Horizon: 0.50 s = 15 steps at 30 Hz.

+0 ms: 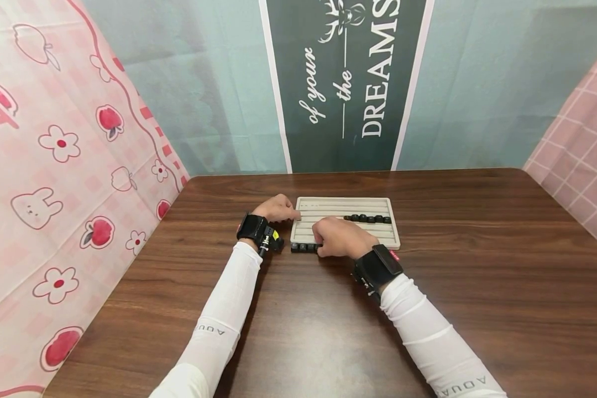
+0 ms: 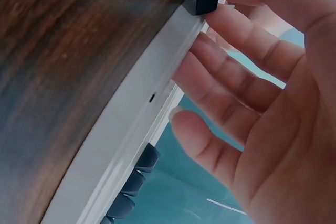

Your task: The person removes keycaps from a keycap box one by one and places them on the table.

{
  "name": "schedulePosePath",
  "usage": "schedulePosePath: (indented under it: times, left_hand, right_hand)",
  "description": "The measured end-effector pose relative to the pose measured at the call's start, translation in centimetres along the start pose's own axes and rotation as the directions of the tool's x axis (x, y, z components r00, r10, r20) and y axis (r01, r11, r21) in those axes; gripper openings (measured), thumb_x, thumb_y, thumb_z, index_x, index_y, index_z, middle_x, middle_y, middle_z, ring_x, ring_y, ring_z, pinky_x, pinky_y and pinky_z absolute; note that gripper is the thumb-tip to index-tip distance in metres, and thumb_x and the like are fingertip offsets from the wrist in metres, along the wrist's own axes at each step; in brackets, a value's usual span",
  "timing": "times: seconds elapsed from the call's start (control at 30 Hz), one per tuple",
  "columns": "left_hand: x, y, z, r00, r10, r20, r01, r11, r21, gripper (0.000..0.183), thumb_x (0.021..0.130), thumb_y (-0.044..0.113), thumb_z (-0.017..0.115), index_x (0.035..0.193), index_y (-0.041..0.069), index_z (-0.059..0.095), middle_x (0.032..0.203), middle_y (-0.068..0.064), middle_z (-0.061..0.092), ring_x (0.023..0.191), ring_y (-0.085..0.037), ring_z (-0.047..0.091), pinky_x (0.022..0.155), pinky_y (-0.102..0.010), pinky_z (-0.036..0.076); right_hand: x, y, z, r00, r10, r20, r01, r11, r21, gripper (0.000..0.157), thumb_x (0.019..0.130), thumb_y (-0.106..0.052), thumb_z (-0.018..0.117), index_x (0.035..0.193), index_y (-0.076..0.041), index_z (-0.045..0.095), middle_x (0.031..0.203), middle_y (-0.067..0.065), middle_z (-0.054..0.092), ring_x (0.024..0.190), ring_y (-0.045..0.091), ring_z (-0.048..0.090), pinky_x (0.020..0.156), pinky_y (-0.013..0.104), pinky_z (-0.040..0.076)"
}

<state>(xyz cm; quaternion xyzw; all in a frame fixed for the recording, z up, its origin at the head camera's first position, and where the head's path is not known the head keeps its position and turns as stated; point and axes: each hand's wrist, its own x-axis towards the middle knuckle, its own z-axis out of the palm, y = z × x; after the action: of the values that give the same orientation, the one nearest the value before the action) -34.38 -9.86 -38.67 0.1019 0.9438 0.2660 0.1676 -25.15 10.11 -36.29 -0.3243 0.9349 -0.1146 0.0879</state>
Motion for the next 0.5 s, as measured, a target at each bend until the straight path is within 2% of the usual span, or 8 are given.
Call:
schedulePosePath:
  times: [0.5]
  left_hand:
    - [0.15,-0.06,0.02,1.000,-0.013,0.009,0.013,1.000,-0.018,0.041,0.081,0.032,0.066,0.051,0.012,0.049,0.044,0.006,0.038,0.043,-0.010,0.035,0.043,-0.025,0.028]
  right_hand:
    - [-0.01,-0.32,-0.07,0.999,0.032,0.002,-0.032,0.999,-0.022,0.016,0.075,-0.014,0.074,0.073,-0.016,0.058,0.073,-0.004,0.054,0.065,0.012,0.046,0.057,0.025,0.037]
